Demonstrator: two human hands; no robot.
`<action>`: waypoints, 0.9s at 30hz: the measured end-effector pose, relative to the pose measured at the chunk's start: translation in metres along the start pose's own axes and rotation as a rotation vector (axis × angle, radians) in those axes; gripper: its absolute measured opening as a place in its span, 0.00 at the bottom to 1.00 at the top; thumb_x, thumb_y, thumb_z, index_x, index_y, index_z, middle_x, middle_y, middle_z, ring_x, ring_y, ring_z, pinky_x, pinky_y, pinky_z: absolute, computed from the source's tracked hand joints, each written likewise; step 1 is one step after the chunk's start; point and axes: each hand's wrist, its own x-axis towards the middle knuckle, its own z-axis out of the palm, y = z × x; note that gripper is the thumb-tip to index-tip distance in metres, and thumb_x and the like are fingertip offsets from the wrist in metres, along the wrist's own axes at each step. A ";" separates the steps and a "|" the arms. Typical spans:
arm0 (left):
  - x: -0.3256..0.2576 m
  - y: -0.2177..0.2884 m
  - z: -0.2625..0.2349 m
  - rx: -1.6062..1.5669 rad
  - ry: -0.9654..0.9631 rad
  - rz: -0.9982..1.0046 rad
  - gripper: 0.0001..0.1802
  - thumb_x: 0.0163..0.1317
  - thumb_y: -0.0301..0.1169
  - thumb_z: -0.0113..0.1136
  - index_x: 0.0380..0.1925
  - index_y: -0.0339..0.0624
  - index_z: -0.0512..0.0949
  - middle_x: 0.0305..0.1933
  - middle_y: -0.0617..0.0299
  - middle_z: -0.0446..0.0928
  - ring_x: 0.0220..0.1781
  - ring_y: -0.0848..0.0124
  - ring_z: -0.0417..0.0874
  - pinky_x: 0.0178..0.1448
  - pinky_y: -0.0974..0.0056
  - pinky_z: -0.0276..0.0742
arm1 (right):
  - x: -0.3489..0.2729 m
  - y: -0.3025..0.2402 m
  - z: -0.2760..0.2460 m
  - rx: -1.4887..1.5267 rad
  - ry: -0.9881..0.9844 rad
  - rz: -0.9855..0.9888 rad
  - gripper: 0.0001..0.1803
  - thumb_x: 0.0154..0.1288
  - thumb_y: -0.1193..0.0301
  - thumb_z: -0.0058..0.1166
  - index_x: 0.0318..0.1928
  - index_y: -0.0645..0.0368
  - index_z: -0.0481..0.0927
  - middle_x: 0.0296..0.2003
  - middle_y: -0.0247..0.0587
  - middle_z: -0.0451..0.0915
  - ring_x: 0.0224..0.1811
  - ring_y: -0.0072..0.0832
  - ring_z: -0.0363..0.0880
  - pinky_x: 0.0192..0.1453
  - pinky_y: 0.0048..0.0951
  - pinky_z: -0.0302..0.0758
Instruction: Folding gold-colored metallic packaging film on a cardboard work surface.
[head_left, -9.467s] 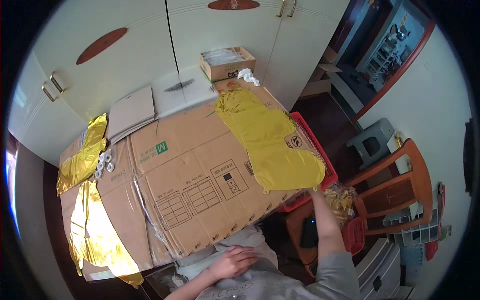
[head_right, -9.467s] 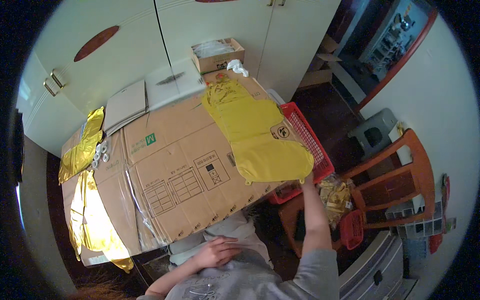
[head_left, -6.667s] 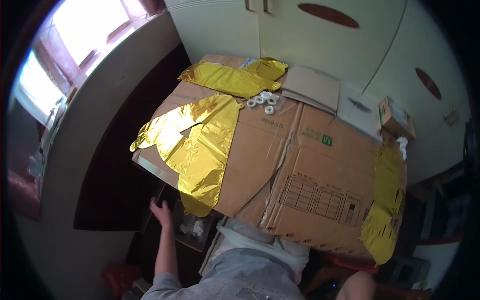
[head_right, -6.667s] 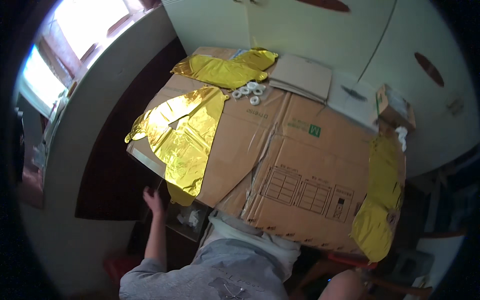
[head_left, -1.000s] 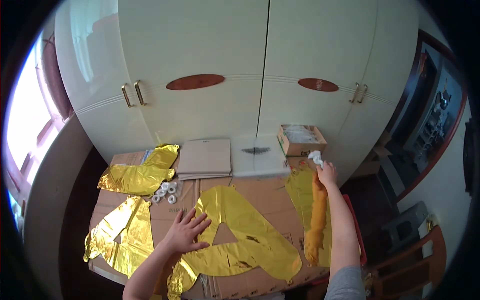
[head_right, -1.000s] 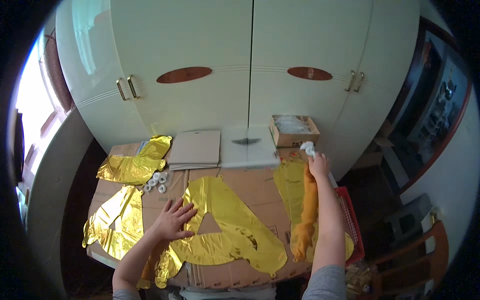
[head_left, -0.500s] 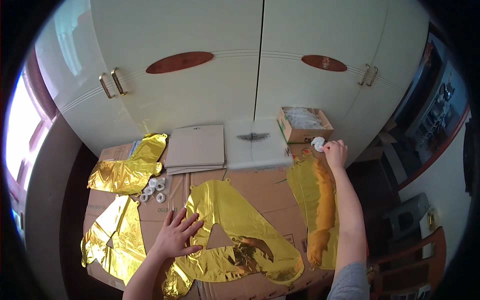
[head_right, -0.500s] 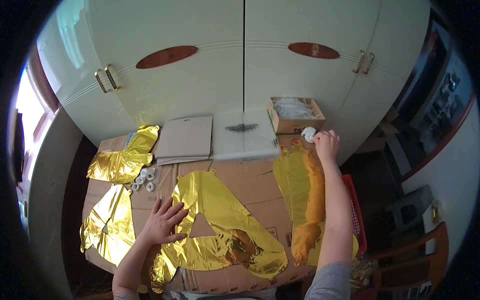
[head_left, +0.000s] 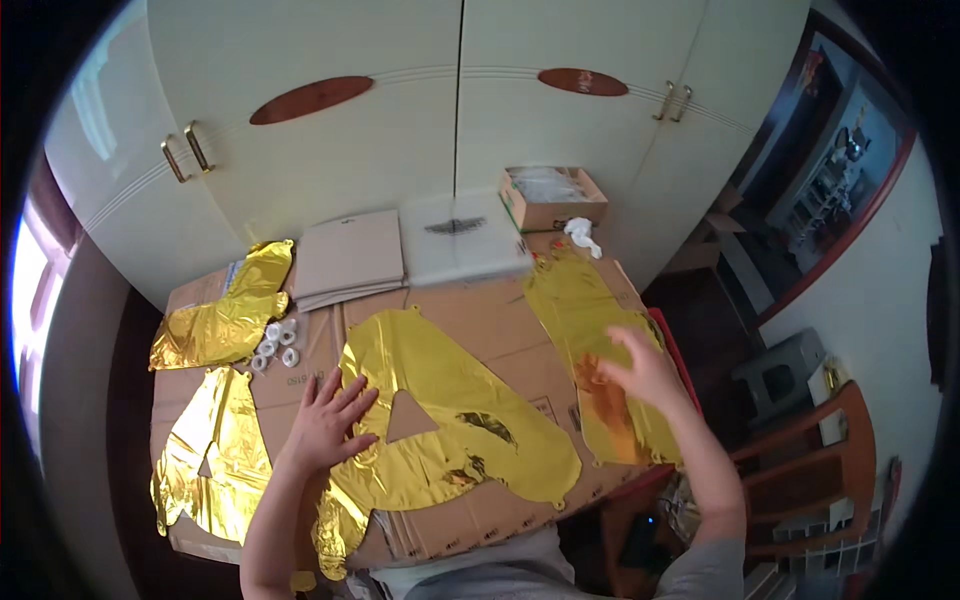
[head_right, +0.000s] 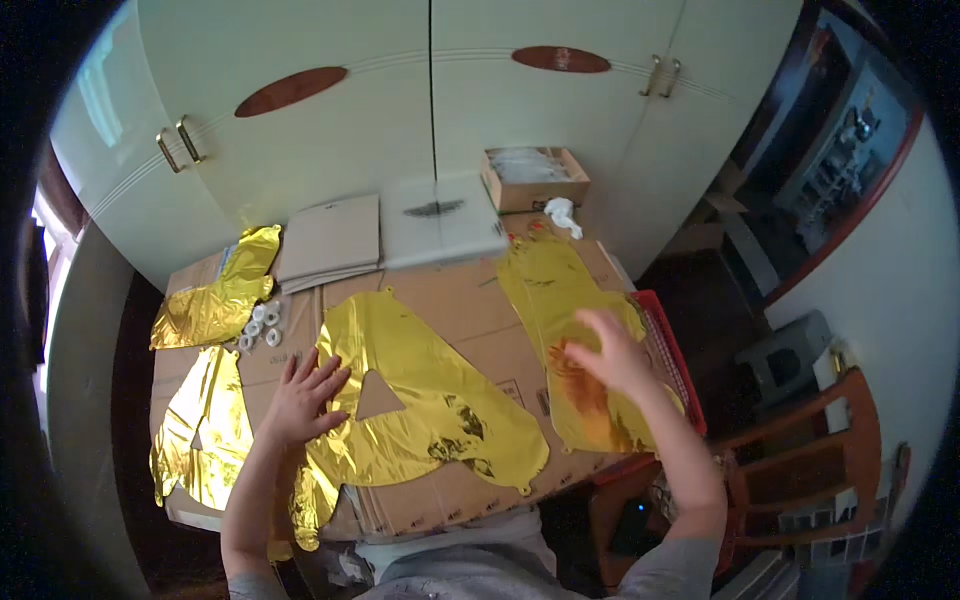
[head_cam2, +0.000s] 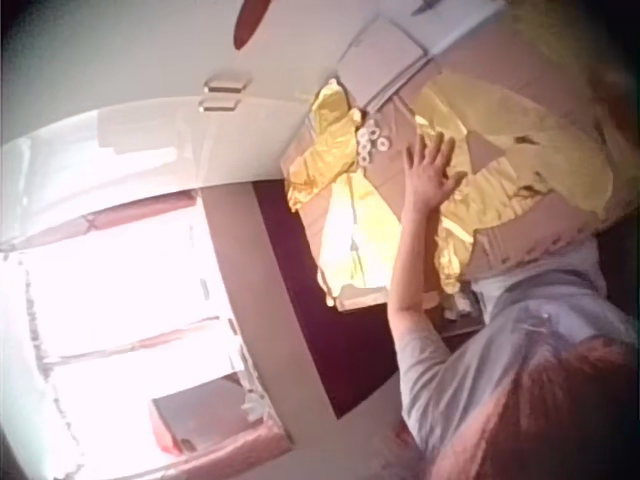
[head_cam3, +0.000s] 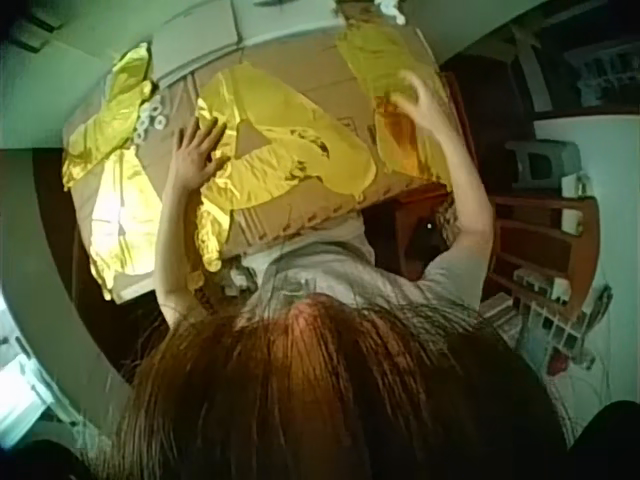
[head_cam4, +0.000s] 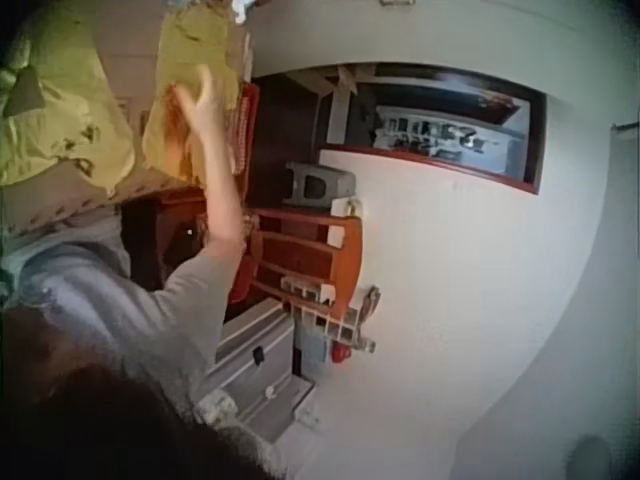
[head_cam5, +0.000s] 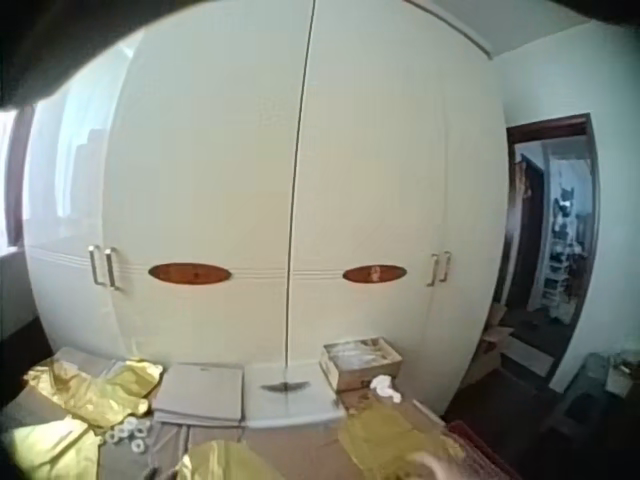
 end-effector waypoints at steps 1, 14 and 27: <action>0.004 0.000 0.000 -0.012 -0.008 0.017 0.41 0.59 0.61 0.56 0.70 0.59 0.64 0.75 0.61 0.61 0.79 0.48 0.51 0.76 0.31 0.41 | -0.034 0.003 0.002 0.000 -0.041 -0.071 0.33 0.58 0.60 0.67 0.61 0.59 0.72 0.59 0.52 0.74 0.64 0.47 0.71 0.67 0.41 0.68; 0.015 0.018 -0.007 0.031 -0.009 0.109 0.41 0.60 0.60 0.56 0.70 0.57 0.64 0.75 0.58 0.61 0.79 0.49 0.52 0.76 0.30 0.39 | -0.146 -0.001 0.026 -0.500 -0.024 -0.471 0.25 0.58 0.69 0.62 0.57 0.58 0.75 0.52 0.46 0.81 0.54 0.38 0.82 0.55 0.38 0.81; 0.101 0.151 -0.012 -0.018 0.063 0.537 0.35 0.60 0.49 0.61 0.65 0.47 0.70 0.73 0.54 0.63 0.78 0.54 0.56 0.78 0.37 0.47 | -0.141 0.000 0.021 -0.238 0.106 -0.349 0.19 0.61 0.72 0.61 0.53 0.58 0.79 0.41 0.42 0.86 0.45 0.36 0.86 0.47 0.32 0.83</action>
